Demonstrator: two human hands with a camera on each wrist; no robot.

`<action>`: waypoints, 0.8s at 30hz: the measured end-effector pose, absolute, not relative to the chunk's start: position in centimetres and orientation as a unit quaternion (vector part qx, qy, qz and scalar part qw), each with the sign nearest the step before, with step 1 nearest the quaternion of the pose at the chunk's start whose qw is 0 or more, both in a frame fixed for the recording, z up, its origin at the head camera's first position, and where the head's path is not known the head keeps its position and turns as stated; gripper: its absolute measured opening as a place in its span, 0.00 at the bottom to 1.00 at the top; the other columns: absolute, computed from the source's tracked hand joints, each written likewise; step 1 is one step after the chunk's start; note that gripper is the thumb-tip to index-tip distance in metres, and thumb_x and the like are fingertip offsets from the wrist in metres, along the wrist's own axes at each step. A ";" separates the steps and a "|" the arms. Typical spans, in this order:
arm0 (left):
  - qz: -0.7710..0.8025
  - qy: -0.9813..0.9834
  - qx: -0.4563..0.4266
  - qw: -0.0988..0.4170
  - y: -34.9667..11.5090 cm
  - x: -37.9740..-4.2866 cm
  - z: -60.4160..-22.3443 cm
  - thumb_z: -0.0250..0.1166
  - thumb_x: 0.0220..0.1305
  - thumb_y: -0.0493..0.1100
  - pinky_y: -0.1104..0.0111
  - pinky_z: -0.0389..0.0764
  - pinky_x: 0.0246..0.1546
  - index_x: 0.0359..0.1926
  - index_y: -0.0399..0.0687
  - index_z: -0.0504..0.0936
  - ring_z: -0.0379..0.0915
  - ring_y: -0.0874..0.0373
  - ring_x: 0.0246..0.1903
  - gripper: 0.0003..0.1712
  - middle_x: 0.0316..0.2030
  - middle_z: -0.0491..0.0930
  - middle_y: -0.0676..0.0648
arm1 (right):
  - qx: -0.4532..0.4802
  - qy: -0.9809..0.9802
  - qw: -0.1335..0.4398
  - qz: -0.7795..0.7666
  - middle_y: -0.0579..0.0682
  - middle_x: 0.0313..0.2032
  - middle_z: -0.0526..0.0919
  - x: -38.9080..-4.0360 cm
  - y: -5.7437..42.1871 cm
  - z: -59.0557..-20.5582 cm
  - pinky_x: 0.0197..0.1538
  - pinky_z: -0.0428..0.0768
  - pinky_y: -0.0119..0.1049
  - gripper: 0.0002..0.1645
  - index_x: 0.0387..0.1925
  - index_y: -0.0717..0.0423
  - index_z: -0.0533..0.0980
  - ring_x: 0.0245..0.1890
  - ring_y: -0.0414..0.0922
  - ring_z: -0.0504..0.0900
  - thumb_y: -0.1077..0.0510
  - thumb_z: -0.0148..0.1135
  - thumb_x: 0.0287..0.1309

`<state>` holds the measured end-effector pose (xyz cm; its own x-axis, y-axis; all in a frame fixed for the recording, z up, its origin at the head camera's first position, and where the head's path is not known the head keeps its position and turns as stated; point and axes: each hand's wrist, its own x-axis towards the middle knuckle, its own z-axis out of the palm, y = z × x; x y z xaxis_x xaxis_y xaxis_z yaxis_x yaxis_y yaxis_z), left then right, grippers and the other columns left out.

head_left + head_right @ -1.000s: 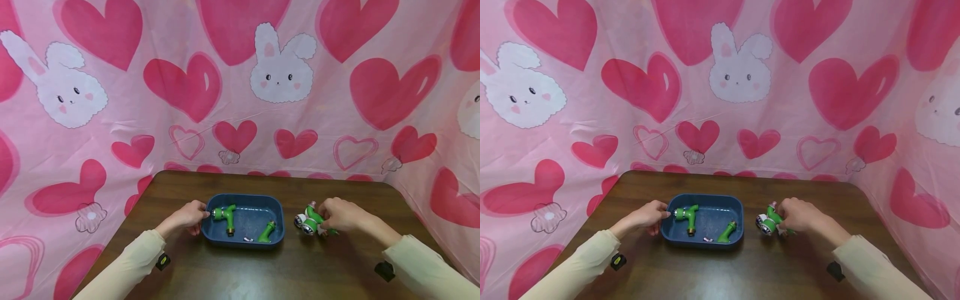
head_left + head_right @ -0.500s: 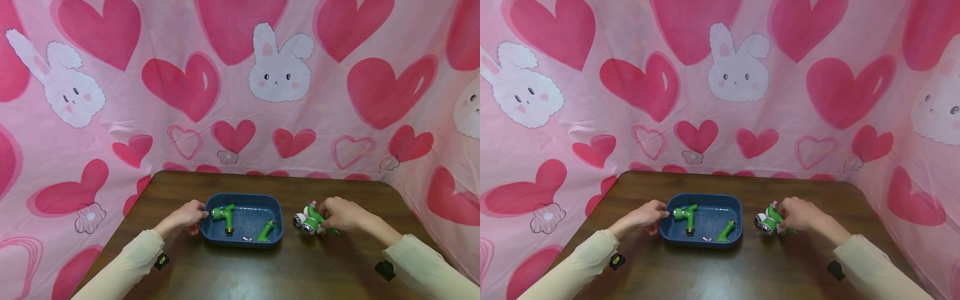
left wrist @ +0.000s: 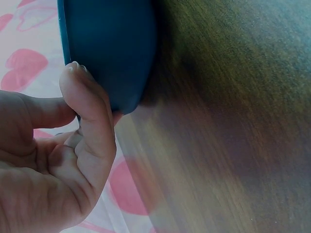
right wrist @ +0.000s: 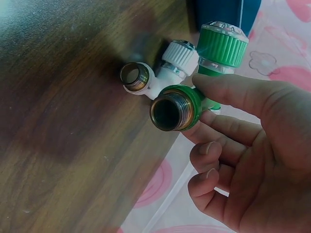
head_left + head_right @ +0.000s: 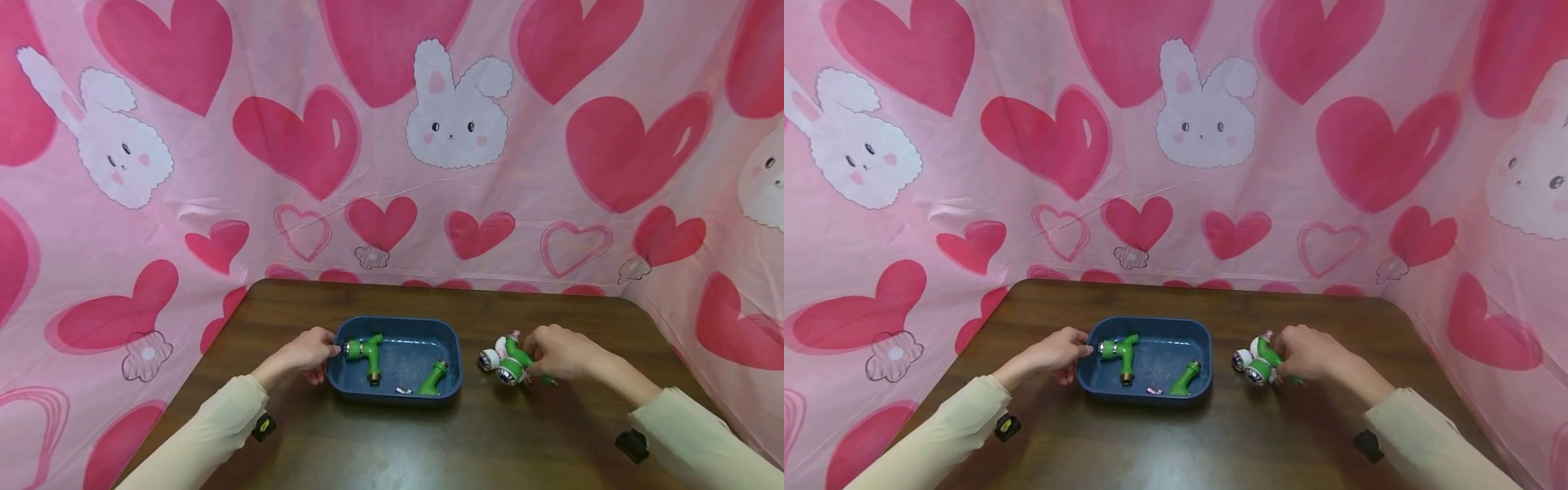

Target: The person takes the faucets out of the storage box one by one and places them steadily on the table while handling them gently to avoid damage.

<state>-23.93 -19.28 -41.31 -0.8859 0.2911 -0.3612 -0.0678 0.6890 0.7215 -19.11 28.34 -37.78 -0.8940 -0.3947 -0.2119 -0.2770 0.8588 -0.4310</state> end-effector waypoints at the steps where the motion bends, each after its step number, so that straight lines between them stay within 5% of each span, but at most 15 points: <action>1: 0.389 0.890 0.062 0.230 -19.3 -24.0 -41.3 0.58 0.80 0.37 0.64 0.85 0.18 0.60 0.32 0.79 0.75 0.57 0.13 0.15 0.19 0.79 0.41 | -0.177 0.953 0.147 -0.198 0.39 0.24 0.81 -19.1 28.4 -37.8 0.28 0.77 0.39 0.10 0.34 0.51 0.85 0.26 0.40 0.77 0.54 0.80 0.53; 24: 0.393 0.889 0.061 0.228 -19.2 -23.9 -41.5 0.59 0.80 0.37 0.64 0.84 0.17 0.59 0.32 0.80 0.74 0.57 0.12 0.15 0.18 0.78 0.41 | -0.167 0.956 0.139 -0.195 0.40 0.23 0.77 -18.3 30.5 -38.9 0.27 0.73 0.35 0.09 0.31 0.50 0.83 0.24 0.39 0.73 0.57 0.79 0.54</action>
<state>-23.94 -19.24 -41.47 -0.8889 0.2879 -0.3563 -0.0695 0.6841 0.7261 -18.29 30.53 -38.86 -0.9055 -0.3735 -0.2013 -0.2648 0.8681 -0.4198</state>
